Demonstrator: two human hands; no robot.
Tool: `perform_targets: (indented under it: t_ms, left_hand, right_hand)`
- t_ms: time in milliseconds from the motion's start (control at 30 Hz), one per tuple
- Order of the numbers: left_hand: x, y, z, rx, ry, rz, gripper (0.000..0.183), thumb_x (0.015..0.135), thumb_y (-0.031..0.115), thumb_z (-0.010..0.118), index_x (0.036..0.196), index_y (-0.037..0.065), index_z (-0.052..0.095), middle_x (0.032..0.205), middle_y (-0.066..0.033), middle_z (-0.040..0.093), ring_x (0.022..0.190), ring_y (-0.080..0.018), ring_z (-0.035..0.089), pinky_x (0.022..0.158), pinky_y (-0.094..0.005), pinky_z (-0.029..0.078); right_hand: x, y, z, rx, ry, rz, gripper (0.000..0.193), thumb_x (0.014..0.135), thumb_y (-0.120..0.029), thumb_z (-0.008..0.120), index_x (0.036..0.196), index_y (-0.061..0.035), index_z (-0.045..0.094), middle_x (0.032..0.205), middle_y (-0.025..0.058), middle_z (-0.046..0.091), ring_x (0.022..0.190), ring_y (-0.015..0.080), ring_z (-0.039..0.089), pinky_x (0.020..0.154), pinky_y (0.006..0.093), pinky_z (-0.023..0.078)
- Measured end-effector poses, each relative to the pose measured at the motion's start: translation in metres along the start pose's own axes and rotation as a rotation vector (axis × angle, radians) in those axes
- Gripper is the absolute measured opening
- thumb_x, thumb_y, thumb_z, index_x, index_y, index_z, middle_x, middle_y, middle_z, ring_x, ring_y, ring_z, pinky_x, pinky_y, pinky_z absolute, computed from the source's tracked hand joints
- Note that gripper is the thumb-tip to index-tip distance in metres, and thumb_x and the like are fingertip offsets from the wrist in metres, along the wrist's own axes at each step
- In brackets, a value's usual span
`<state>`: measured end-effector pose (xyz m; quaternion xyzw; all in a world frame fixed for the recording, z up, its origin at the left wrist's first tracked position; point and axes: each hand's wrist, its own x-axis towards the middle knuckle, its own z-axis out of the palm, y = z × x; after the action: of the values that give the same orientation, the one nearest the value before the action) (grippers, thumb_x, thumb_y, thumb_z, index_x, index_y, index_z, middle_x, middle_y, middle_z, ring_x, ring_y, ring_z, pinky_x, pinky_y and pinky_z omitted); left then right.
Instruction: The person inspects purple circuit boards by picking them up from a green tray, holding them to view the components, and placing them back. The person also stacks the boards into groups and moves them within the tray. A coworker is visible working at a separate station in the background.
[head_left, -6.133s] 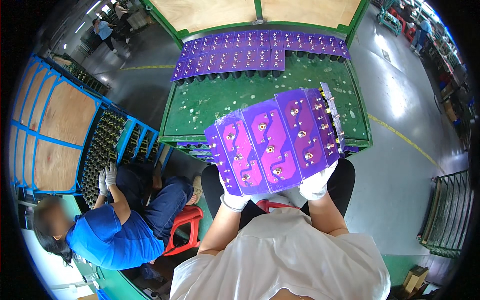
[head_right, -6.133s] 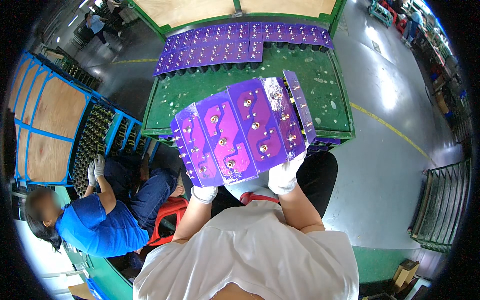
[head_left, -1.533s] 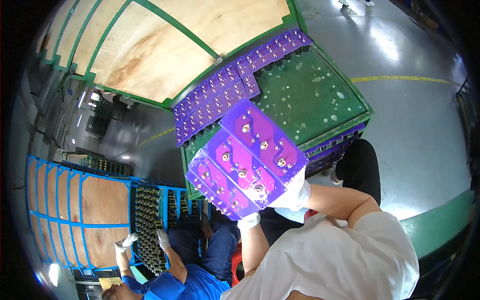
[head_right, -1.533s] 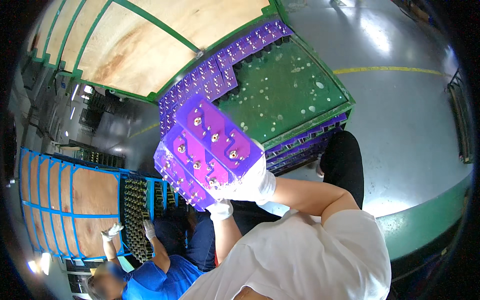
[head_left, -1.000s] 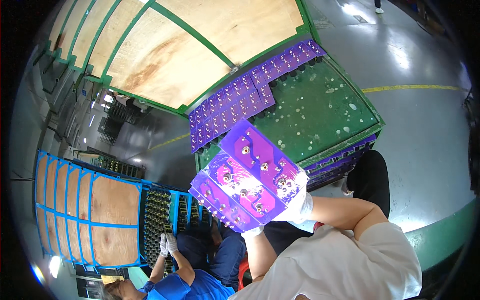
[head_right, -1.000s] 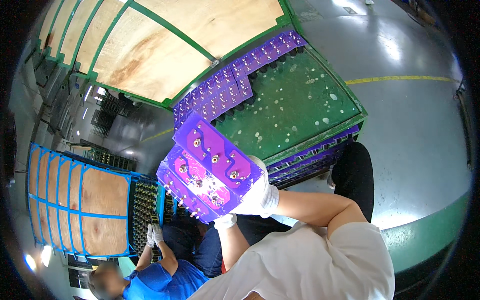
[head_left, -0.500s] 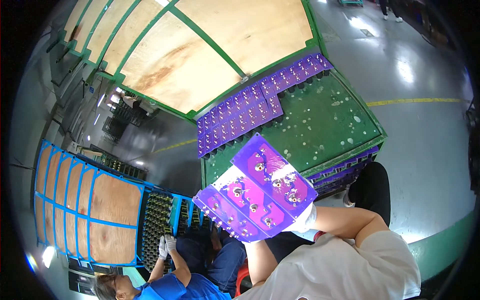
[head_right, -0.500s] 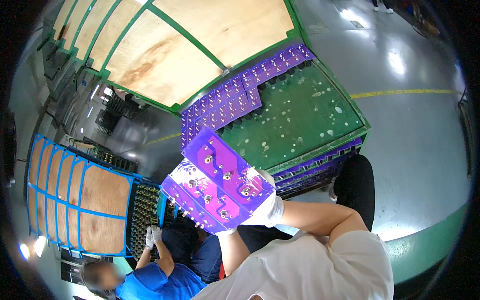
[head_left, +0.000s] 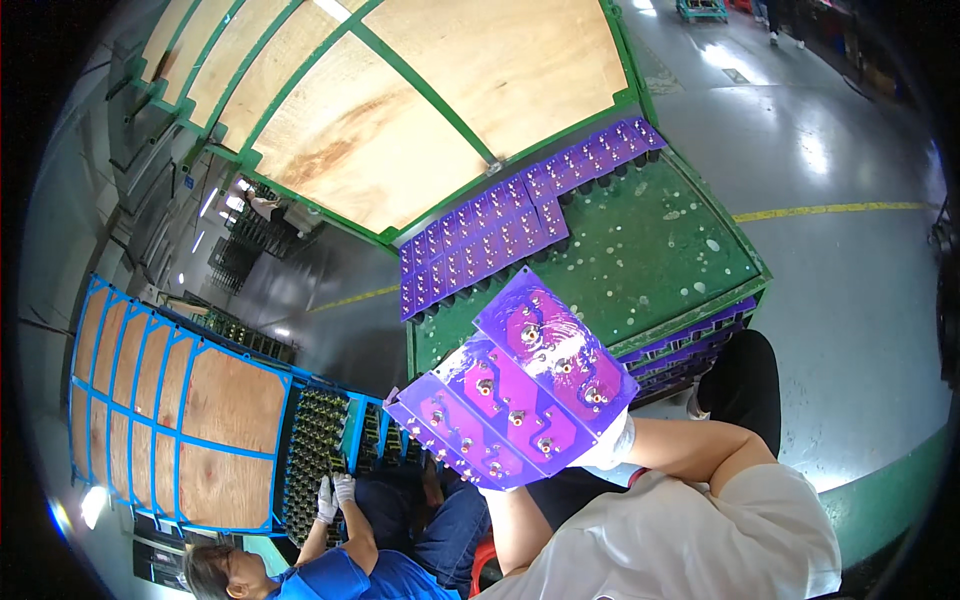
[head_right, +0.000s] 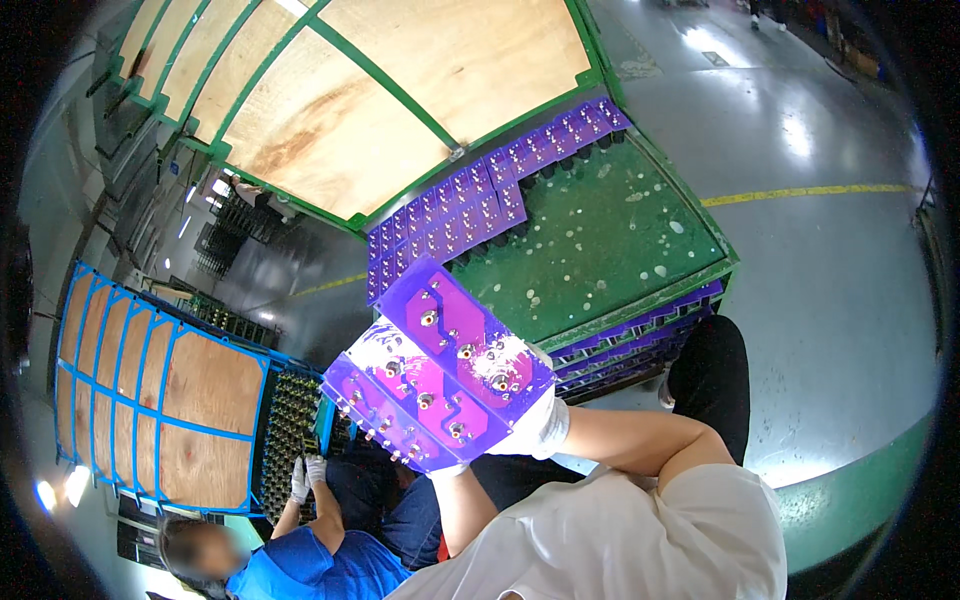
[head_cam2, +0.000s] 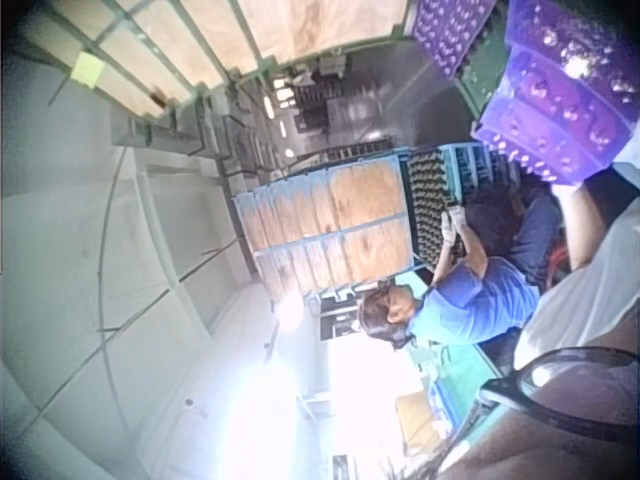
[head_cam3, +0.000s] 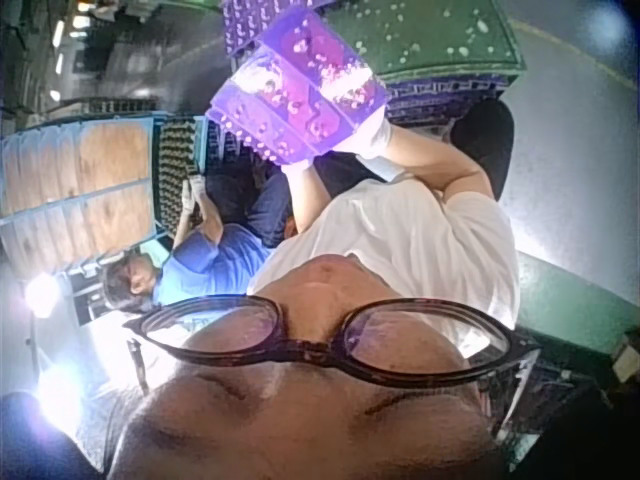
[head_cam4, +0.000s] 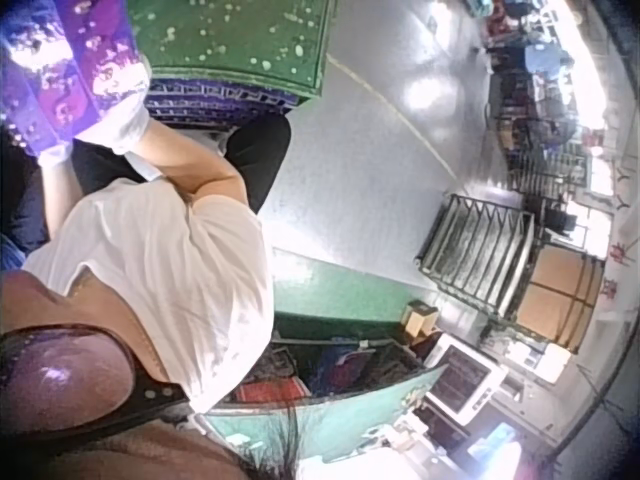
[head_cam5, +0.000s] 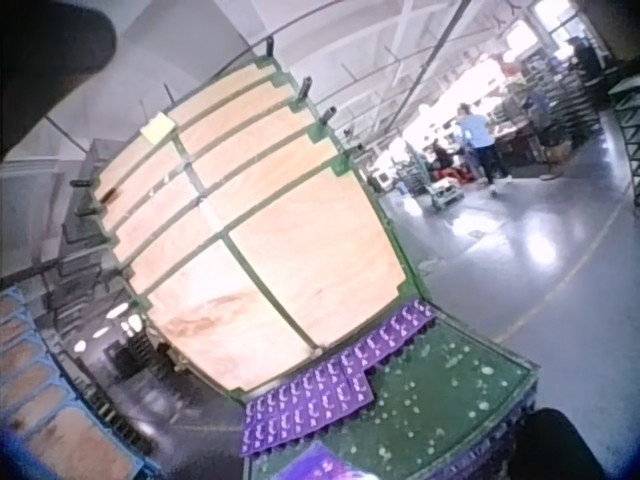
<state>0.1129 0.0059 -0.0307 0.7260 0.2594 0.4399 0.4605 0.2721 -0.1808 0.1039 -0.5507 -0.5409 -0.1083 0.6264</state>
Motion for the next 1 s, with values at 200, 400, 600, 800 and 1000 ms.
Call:
perform_targets:
  t_ms: [200, 400, 600, 800, 1000]
  left_hand:
    - [-0.007, 0.004, -0.011, 0.091, 0.004, 0.04, 0.04, 0.102, 0.024, 0.045, 0.138, 0.006, 0.045, 0.127, -0.0124, 0.057, 0.115, -0.0276, 0.057, 0.098, -0.0435, 0.048]
    - [-0.007, 0.034, 0.018, 0.026, 0.009, 0.119, 0.037, 0.095, 0.012, 0.055, 0.131, 0.004, 0.052, 0.123, -0.0139, 0.06, 0.109, -0.0321, 0.06, 0.094, -0.0447, 0.048]
    - [-0.015, 0.026, 0.038, -0.676, -0.083, -0.073, 0.061, 0.088, 0.024, 0.072, 0.141, 0.012, 0.043, 0.134, -0.0042, 0.053, 0.124, -0.02, 0.05, 0.106, -0.0398, 0.04]
    - [-0.006, 0.021, 0.056, -1.054, -0.056, -0.186, 0.049, 0.085, 0.016, 0.073, 0.129, 0.011, 0.052, 0.117, -0.0006, 0.059, 0.103, -0.0132, 0.055, 0.09, -0.0314, 0.045]
    - [0.006, 0.022, 0.074, -1.004, 0.045, -0.366, 0.027, 0.085, 0.004, 0.061, 0.111, 0.009, 0.06, 0.093, 0.0019, 0.061, 0.079, -0.0105, 0.054, 0.075, -0.0264, 0.045]
  right_hand:
    - [-0.042, 0.028, 0.028, -0.132, 0.033, 0.031, 0.068, 0.089, -0.046, 0.062, 0.146, -0.0126, 0.043, 0.146, 0.0088, 0.047, 0.133, 0.0281, 0.045, 0.111, 0.0486, 0.032]
    - [-0.057, 0.062, 0.034, -0.289, 0.378, 0.054, 0.063, 0.095, -0.037, 0.058, 0.148, -0.0087, 0.039, 0.147, 0.0134, 0.043, 0.134, 0.0289, 0.042, 0.113, 0.0502, 0.03]
    - [-0.038, 0.057, 0.03, 0.246, 0.439, 0.211, 0.056, 0.096, -0.015, 0.063, 0.145, -0.006, 0.038, 0.147, 0.0149, 0.037, 0.132, 0.0284, 0.042, 0.109, 0.0488, 0.035]
    - [-0.05, 0.096, 0.034, 0.255, 0.456, 0.455, 0.042, 0.095, -0.002, 0.06, 0.135, -0.0051, 0.05, 0.134, 0.0122, 0.04, 0.124, 0.0245, 0.046, 0.105, 0.0427, 0.041]
    - [-0.07, 0.138, 0.033, 0.01, 0.476, 0.497, 0.032, 0.097, -0.008, 0.059, 0.129, -0.0044, 0.055, 0.13, 0.0112, 0.039, 0.122, 0.0232, 0.046, 0.097, 0.0392, 0.048]
